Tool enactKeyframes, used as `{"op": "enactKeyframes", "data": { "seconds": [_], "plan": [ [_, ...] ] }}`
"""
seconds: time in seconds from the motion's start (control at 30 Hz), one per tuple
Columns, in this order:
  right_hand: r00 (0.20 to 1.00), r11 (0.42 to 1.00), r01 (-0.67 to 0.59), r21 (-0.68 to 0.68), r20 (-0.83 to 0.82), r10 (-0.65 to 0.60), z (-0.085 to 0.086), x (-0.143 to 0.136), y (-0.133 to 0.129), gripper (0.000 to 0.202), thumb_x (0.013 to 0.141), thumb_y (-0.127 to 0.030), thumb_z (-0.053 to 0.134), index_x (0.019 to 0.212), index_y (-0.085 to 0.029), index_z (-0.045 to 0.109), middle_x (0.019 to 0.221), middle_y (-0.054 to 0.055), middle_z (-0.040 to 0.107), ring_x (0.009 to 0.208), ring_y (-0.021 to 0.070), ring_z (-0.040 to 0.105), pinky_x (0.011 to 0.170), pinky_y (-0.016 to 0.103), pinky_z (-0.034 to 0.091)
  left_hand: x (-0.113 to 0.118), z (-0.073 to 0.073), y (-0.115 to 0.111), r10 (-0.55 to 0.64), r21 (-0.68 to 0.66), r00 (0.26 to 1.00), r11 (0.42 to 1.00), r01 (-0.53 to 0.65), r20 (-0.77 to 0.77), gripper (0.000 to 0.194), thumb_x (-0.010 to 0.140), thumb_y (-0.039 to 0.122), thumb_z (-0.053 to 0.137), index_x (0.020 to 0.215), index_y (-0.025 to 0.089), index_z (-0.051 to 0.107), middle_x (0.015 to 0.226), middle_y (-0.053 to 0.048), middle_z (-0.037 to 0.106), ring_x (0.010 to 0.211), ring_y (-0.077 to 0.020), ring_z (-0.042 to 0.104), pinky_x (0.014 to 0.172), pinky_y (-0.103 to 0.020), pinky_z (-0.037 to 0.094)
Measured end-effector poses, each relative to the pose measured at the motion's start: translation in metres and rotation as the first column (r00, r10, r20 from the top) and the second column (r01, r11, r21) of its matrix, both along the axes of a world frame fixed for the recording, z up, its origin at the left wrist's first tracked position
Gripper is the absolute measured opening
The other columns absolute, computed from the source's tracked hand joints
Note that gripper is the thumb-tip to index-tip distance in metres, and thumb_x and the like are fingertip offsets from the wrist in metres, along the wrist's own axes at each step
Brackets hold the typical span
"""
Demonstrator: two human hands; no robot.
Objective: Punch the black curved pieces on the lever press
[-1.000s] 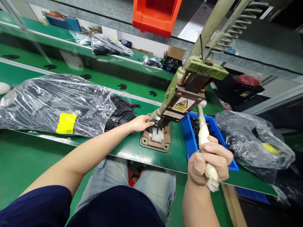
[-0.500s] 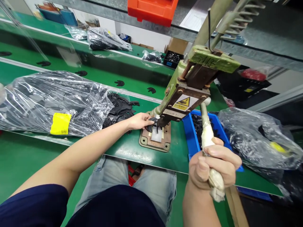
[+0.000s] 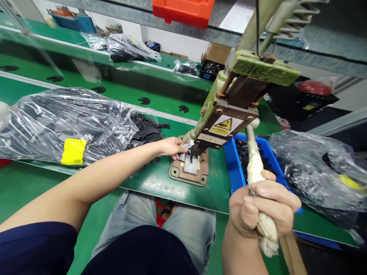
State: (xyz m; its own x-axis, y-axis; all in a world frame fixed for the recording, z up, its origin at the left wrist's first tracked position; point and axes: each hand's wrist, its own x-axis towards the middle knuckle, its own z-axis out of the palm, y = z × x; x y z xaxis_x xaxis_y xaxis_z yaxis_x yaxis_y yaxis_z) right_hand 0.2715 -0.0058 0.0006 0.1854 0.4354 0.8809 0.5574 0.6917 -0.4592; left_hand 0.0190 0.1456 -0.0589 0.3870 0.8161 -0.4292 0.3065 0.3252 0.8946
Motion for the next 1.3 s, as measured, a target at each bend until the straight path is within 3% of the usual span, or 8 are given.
{"op": "enactKeyframes", "data": {
  "seconds": [0.13,0.27,0.43,0.5,0.6,0.7,0.8,1.3],
  "plan": [
    [0.999,0.995,0.017,0.099,-0.048,-0.012,0.013,-0.010,0.007,0.021,0.088,-0.049,0.071,0.095,-0.030,0.066,0.093,0.004,0.056,0.087,0.0220,0.066,0.077,0.052,0.064,0.000,0.007,-0.001,0.009,-0.130,1.000,0.991,-0.012,-0.018,0.039,0.083,0.039,0.087,0.079,0.018,0.055,0.059,0.000,0.068,0.050,-0.0131,0.069,0.048,-0.017,0.053],
    [0.992,0.946,-0.021,0.323,-0.114,0.061,0.059,-0.022,0.031,0.028,0.085,-0.051,0.075,0.102,-0.029,0.070,0.091,0.004,0.056,0.086,0.0200,0.065,0.088,0.050,0.063,0.004,0.006,-0.005,0.022,-0.150,1.000,0.988,-0.024,-0.016,0.035,0.088,0.039,0.083,0.083,0.018,0.056,0.058,-0.001,0.068,0.050,-0.0130,0.070,0.050,-0.017,0.055],
    [0.966,0.955,-0.200,0.218,-0.119,0.229,0.114,-0.010,0.060,0.054,0.092,-0.043,0.070,0.140,-0.025,0.057,0.148,0.009,0.054,0.143,0.0282,0.055,0.123,0.055,0.044,-0.002,0.014,-0.023,0.095,-0.076,0.992,0.993,-0.089,0.084,0.039,0.086,0.044,0.085,0.086,0.017,0.057,0.062,-0.001,0.070,0.052,-0.0130,0.070,0.051,-0.018,0.056],
    [0.974,0.976,-0.136,0.170,-0.158,0.163,0.100,-0.003,0.061,0.051,0.092,-0.039,0.069,0.139,-0.025,0.055,0.146,0.010,0.056,0.144,0.0272,0.055,0.123,0.055,0.043,-0.013,0.021,-0.038,0.108,-0.027,0.984,0.994,-0.105,0.143,0.044,0.083,0.049,0.086,0.085,0.017,0.056,0.064,-0.001,0.071,0.053,-0.0135,0.071,0.050,-0.019,0.056],
    [0.968,0.984,-0.128,-0.125,-0.231,0.096,0.039,-0.006,0.048,0.038,0.091,-0.037,0.072,0.125,-0.025,0.060,0.118,0.007,0.065,0.114,0.0213,0.068,0.107,0.048,0.056,-0.031,0.036,-0.066,0.063,0.042,0.972,0.996,-0.075,0.225,0.052,0.080,0.059,0.085,0.083,0.018,0.054,0.065,-0.001,0.071,0.056,-0.0152,0.072,0.050,-0.020,0.056],
    [0.940,0.816,-0.337,-0.470,-0.220,0.261,-0.027,-0.030,0.023,0.029,0.089,-0.035,0.075,0.114,-0.022,0.068,0.099,0.006,0.073,0.089,0.0180,0.072,0.086,0.038,0.063,-0.039,0.050,-0.094,-0.009,0.090,0.964,0.996,-0.016,0.266,0.055,0.079,0.065,0.082,0.082,0.019,0.053,0.065,-0.001,0.070,0.056,-0.0161,0.072,0.050,-0.022,0.057],
    [0.892,0.657,-0.448,-0.606,-0.259,0.370,-0.062,-0.060,0.001,0.031,0.085,-0.039,0.079,0.110,-0.022,0.071,0.095,0.007,0.076,0.083,0.0186,0.073,0.077,0.034,0.063,-0.035,0.061,-0.116,-0.060,0.132,0.964,0.991,0.026,0.261,0.053,0.081,0.065,0.079,0.082,0.019,0.054,0.065,0.000,0.068,0.055,-0.0157,0.071,0.050,-0.023,0.057],
    [0.922,0.705,-0.366,-0.608,-0.135,0.362,-0.077,-0.072,-0.024,0.013,0.098,-0.033,0.059,0.101,-0.024,0.067,0.098,0.006,0.073,0.088,0.0197,0.069,0.084,0.037,0.058,-0.016,0.061,-0.126,-0.126,-0.001,0.982,0.992,0.128,0.140,0.051,0.078,0.065,0.080,0.081,0.020,0.054,0.056,0.000,0.066,0.045,-0.0152,0.064,0.044,-0.022,0.049]
  ]
}}
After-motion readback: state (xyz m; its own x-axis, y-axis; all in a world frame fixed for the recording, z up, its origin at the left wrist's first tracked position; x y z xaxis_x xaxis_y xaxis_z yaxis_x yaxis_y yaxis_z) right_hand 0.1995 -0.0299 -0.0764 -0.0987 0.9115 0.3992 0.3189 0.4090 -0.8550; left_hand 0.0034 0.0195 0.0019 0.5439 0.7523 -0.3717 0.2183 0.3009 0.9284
